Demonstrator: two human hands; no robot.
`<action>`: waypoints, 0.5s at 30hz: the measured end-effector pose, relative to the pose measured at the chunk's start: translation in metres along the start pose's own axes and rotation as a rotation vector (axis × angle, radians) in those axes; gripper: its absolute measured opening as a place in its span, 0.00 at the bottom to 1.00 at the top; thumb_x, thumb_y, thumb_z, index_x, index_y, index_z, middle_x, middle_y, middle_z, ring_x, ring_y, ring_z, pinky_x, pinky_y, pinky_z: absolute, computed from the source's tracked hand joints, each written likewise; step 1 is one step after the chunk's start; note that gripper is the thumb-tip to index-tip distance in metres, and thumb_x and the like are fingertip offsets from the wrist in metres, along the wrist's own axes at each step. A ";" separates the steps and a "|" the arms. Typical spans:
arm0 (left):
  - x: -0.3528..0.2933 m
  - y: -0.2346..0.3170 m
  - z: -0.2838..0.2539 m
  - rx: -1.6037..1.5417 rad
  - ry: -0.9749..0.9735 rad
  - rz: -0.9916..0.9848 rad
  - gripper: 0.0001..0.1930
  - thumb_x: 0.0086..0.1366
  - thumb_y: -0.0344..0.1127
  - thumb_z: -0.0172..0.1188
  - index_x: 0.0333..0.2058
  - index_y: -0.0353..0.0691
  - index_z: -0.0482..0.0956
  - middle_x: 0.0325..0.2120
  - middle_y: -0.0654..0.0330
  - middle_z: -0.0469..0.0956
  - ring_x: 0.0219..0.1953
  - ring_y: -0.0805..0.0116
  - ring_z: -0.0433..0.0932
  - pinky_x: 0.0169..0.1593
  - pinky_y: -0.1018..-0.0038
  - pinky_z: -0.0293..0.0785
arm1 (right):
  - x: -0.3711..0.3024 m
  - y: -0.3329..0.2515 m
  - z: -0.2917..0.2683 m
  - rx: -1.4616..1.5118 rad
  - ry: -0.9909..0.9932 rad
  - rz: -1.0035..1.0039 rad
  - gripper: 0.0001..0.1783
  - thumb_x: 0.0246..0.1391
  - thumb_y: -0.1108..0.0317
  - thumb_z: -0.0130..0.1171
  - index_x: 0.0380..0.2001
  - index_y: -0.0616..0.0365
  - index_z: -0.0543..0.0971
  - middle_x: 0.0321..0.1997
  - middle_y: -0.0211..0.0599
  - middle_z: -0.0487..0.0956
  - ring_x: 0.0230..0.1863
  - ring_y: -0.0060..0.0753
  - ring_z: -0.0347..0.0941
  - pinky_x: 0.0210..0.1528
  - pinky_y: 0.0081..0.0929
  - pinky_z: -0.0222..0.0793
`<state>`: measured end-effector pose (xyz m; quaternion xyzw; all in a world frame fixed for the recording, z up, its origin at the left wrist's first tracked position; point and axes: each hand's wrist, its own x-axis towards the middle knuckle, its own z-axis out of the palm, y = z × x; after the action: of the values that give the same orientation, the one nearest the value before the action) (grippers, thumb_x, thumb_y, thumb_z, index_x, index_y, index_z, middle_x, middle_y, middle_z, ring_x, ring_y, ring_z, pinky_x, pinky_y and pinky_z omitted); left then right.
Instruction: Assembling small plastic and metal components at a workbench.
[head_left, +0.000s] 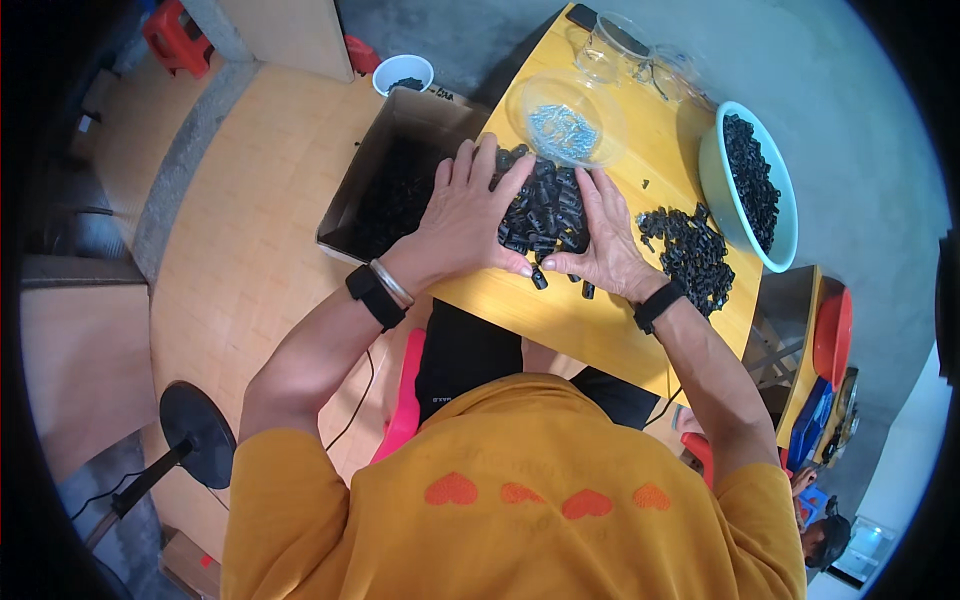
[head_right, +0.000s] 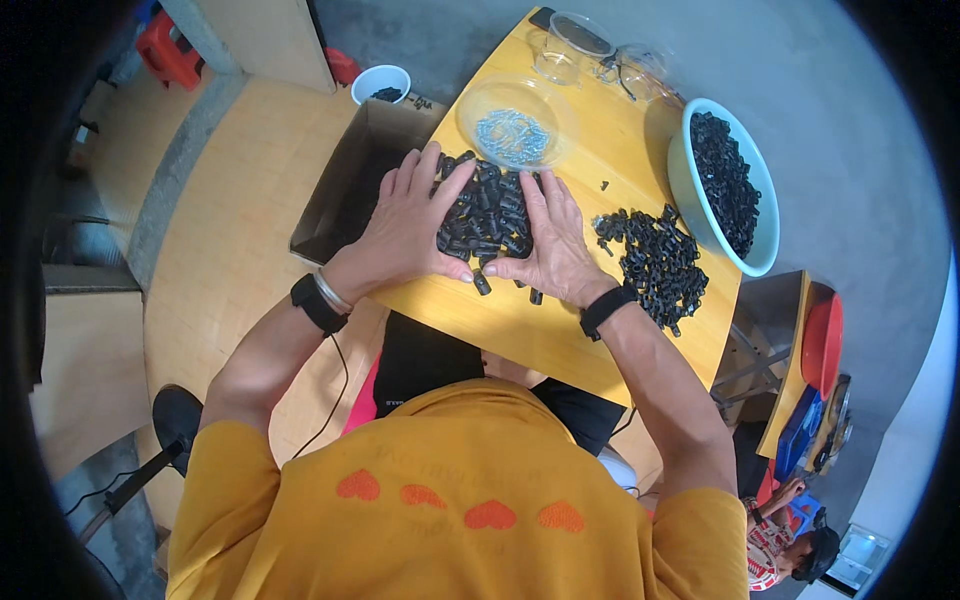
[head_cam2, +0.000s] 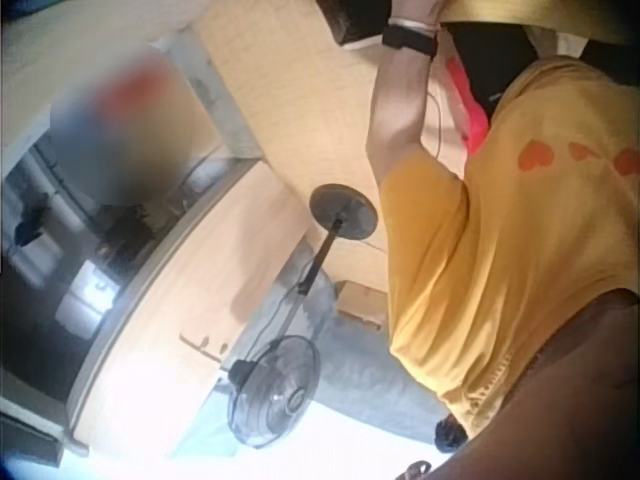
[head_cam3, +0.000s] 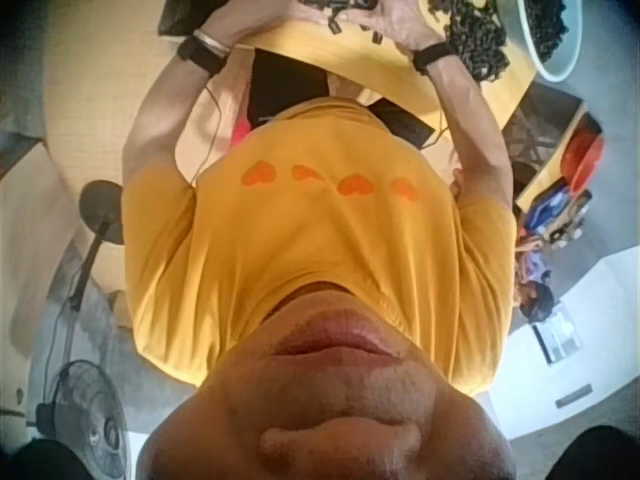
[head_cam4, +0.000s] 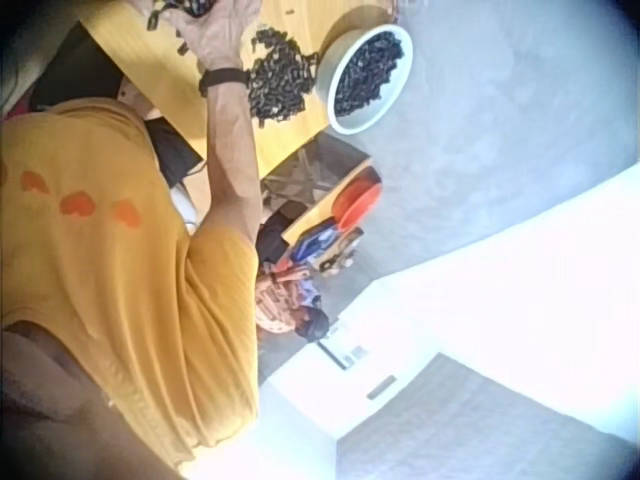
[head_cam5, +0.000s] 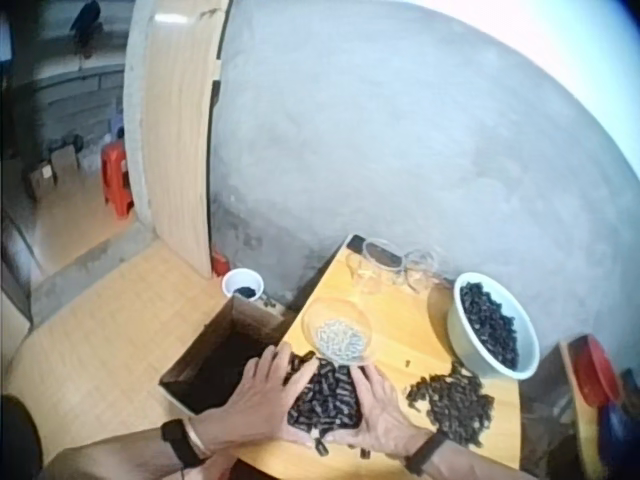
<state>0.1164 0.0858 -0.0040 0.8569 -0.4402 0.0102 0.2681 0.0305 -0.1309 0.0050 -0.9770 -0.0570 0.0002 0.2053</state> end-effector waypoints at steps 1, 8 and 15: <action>0.002 -0.001 0.000 -0.005 0.004 0.025 0.59 0.31 0.64 0.69 0.62 0.43 0.52 0.59 0.36 0.49 0.61 0.36 0.48 0.60 0.50 0.48 | 0.001 -0.001 0.000 -0.001 -0.005 -0.001 0.70 0.25 0.32 0.67 0.65 0.59 0.46 0.66 0.62 0.44 0.67 0.63 0.40 0.67 0.49 0.40; 0.002 -0.008 -0.003 -0.043 0.034 0.029 0.58 0.32 0.62 0.70 0.61 0.41 0.54 0.58 0.37 0.50 0.61 0.38 0.49 0.59 0.51 0.49 | 0.010 -0.008 0.006 0.016 -0.005 -0.072 0.65 0.31 0.36 0.66 0.64 0.60 0.45 0.67 0.62 0.43 0.68 0.61 0.39 0.67 0.48 0.39; -0.006 -0.024 -0.007 -0.090 0.024 -0.010 0.56 0.34 0.58 0.71 0.61 0.41 0.54 0.59 0.38 0.50 0.61 0.39 0.50 0.60 0.53 0.50 | 0.021 -0.023 0.011 0.021 -0.041 -0.080 0.59 0.39 0.40 0.64 0.64 0.61 0.46 0.66 0.64 0.43 0.67 0.63 0.39 0.67 0.47 0.39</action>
<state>0.1327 0.1050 -0.0104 0.8460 -0.4324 -0.0006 0.3119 0.0482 -0.1037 0.0045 -0.9715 -0.1002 0.0127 0.2144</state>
